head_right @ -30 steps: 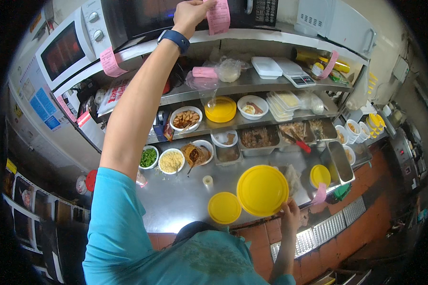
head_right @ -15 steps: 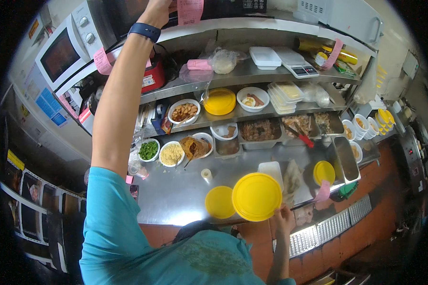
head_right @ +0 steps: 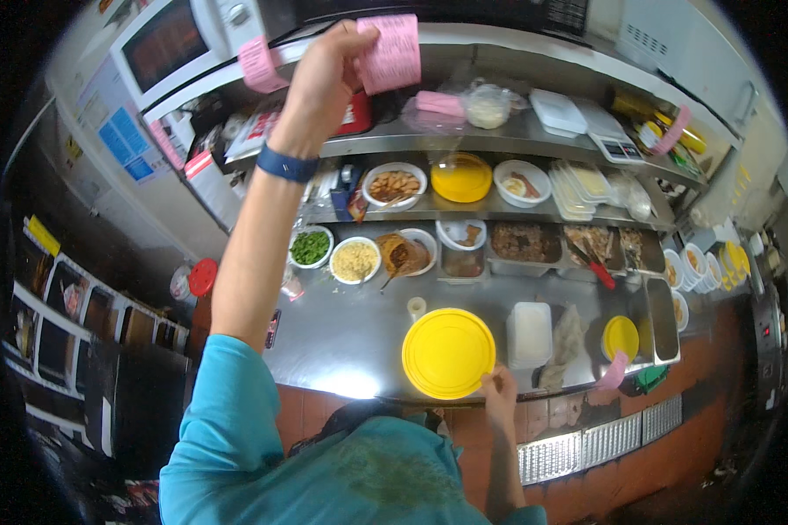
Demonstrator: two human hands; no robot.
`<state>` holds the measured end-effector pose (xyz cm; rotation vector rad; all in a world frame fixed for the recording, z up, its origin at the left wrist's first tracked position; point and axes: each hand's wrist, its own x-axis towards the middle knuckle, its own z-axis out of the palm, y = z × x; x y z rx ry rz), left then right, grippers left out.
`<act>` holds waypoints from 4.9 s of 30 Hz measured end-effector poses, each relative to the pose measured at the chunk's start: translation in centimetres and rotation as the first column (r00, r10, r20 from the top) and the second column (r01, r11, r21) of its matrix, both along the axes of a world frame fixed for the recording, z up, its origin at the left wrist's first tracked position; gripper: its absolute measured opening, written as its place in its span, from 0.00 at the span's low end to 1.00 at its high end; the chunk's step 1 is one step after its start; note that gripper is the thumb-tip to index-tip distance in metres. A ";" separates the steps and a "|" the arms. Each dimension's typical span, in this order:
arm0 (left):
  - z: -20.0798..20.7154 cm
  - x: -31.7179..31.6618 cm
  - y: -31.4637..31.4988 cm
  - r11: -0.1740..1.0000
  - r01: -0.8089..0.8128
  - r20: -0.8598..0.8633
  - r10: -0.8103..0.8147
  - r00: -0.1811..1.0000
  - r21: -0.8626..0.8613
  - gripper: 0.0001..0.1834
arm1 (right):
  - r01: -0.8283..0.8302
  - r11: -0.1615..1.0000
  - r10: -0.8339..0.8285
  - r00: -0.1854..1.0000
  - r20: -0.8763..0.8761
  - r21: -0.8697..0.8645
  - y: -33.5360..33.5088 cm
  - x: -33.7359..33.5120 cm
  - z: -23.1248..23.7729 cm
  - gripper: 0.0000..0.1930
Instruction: The person assembles takeout orders by placing food items into containers, sealing them with lids, and bagging them with receipts. They use tongs to transfer cooked items from trays into bowls, then place the bowls into plastic bags and tie them. The person also uses a microwave to heat items and handles multiple containers and receipts throughout the process.
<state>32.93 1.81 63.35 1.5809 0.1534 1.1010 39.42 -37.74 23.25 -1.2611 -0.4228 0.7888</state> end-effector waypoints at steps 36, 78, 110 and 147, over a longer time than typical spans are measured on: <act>-50.0 -30.0 -8.8 0.784 -0.169 -0.486 -0.185 0.854 -0.597 0.06 | -0.236 0.945 0.185 0.956 -0.227 -0.224 15.0 -15.3 -18.8 0.06; -59.2 -22.8 -2.4 0.707 -0.540 -0.779 -0.026 0.626 -0.457 0.10 | -0.091 0.562 0.665 0.642 0.383 -0.822 32.0 -12.0 -18.0 0.20; -47.9 -25.0 -12.4 0.903 -0.426 -0.555 0.329 0.764 -0.051 0.14 | 0.535 0.774 0.096 0.430 0.898 -0.339 9.6 -2.7 -12.9 0.11; -60.3 -13.1 -30.3 0.923 -0.384 -0.851 0.214 0.480 0.015 0.33 | 0.300 0.952 -0.197 0.466 0.863 0.055 6.2 39.8 2.6 0.12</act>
